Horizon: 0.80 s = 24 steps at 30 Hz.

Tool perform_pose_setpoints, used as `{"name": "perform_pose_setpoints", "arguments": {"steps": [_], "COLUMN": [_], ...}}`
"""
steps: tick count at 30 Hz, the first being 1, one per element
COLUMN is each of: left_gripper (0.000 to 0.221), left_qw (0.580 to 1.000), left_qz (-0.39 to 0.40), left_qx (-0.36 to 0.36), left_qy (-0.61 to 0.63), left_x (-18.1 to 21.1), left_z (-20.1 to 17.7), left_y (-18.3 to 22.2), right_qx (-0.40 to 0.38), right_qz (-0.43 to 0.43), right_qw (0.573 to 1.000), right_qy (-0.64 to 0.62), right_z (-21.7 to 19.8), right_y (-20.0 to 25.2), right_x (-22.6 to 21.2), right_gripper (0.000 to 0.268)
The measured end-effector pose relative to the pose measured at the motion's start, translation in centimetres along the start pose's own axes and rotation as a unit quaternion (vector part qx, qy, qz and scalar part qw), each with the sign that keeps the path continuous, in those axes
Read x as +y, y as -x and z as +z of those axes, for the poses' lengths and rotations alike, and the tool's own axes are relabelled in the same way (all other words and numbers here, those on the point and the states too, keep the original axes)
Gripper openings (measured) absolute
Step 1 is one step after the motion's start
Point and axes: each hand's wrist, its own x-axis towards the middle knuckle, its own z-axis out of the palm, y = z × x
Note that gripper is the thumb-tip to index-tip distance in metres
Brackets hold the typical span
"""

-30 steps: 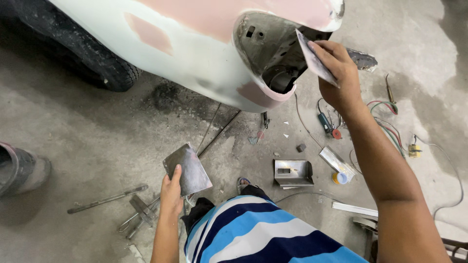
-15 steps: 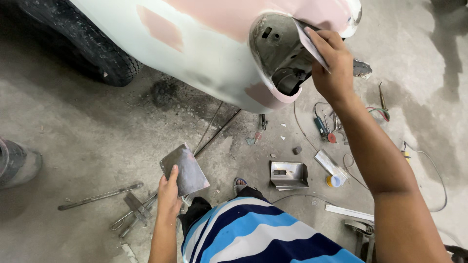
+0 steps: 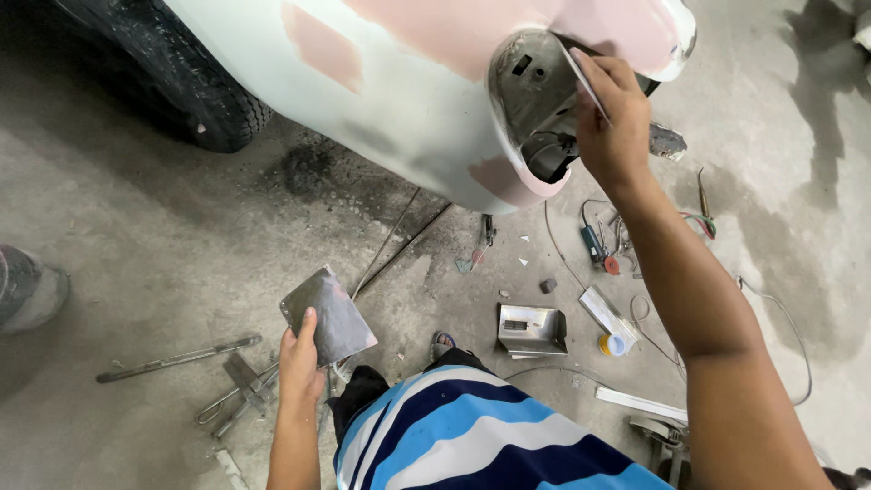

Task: The person applies pink body filler to a white car's front fender using two metal putty knives. They spread the filler over several patches, scrape excess material between the tools, and smooth the surface along the wheel arch and side panel.

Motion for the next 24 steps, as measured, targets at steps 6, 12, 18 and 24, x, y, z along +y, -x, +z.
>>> {"name": "perform_pose_setpoints", "arguments": {"steps": [6,12,18,24], "left_gripper": [0.042,0.043,0.042,0.041], "left_qw": [1.0,1.0,1.0,1.0], "left_qz": [-0.019,0.0,-0.016,-0.008], "left_qx": [0.022,0.018,0.025,0.024], "left_qy": [0.006,0.001,0.007,-0.005], "left_x": [0.5,0.4,0.8,1.1], "left_z": [-0.7,-0.6,-0.5,-0.4], "left_y": [0.7,0.9,0.8,0.8], "right_qx": [-0.011,0.001,0.002,-0.012], "right_qz": [0.02,-0.007,0.03,0.008], "right_qw": [1.0,0.999,0.999,1.0], "right_qy": [0.009,0.032,0.011,0.008], "right_z": [-1.3,-0.1,-1.4,-1.0], "right_y": [0.4,0.8,1.4,0.5], "right_x": [-0.8,-0.2,-0.1,-0.1], "right_gripper": [0.048,0.053,0.041,0.041]}}
